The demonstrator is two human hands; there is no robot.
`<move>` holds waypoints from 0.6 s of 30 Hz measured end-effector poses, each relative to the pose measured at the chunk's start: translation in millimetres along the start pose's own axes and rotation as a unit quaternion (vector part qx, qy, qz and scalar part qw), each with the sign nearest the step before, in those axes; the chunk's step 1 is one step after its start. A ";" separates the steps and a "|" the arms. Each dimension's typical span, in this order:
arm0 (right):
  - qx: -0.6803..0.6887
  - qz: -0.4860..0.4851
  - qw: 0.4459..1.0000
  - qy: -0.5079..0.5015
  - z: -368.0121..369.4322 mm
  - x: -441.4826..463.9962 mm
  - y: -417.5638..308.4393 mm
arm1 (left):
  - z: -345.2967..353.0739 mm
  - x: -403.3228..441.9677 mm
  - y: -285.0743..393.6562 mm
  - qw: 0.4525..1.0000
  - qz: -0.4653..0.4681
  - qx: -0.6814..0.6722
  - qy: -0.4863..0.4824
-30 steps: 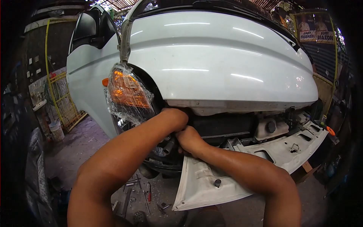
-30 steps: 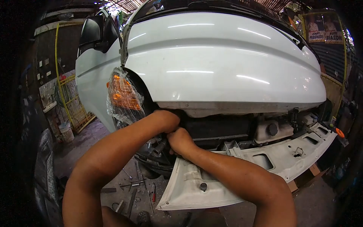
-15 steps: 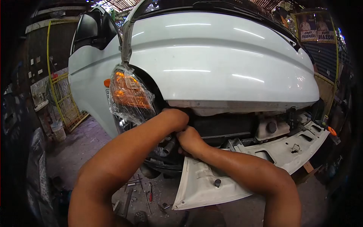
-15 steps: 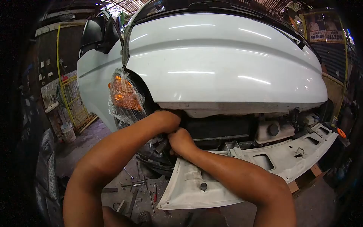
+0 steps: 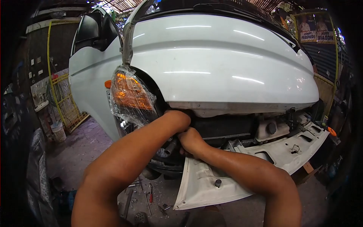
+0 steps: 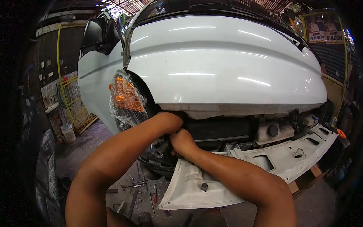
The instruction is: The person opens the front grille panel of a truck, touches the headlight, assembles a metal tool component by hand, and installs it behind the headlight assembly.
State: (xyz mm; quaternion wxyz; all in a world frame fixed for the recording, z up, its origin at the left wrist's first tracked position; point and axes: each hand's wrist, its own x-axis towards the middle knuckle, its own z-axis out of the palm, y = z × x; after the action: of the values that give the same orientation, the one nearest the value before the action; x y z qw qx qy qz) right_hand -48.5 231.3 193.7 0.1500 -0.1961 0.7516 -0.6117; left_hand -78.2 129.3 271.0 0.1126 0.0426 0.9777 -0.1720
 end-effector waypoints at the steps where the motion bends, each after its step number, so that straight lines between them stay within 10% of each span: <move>1: 0.008 -0.002 1.000 -0.002 0.5 1.5 1.7 | -0.5 0.2 0.7 1.000 0.001 0.000 0.000; 18: 0.018 -0.006 1.000 -0.006 -1.3 -0.9 2.9 | -0.4 8.0 5.6 0.998 -0.055 -0.023 -0.023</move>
State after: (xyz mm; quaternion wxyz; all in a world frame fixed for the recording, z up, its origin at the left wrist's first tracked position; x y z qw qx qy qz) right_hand -48.7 233.3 191.1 0.1542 -0.2012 0.7386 -0.6246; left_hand -85.3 135.0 267.6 0.1262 -0.0175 0.9795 -0.1561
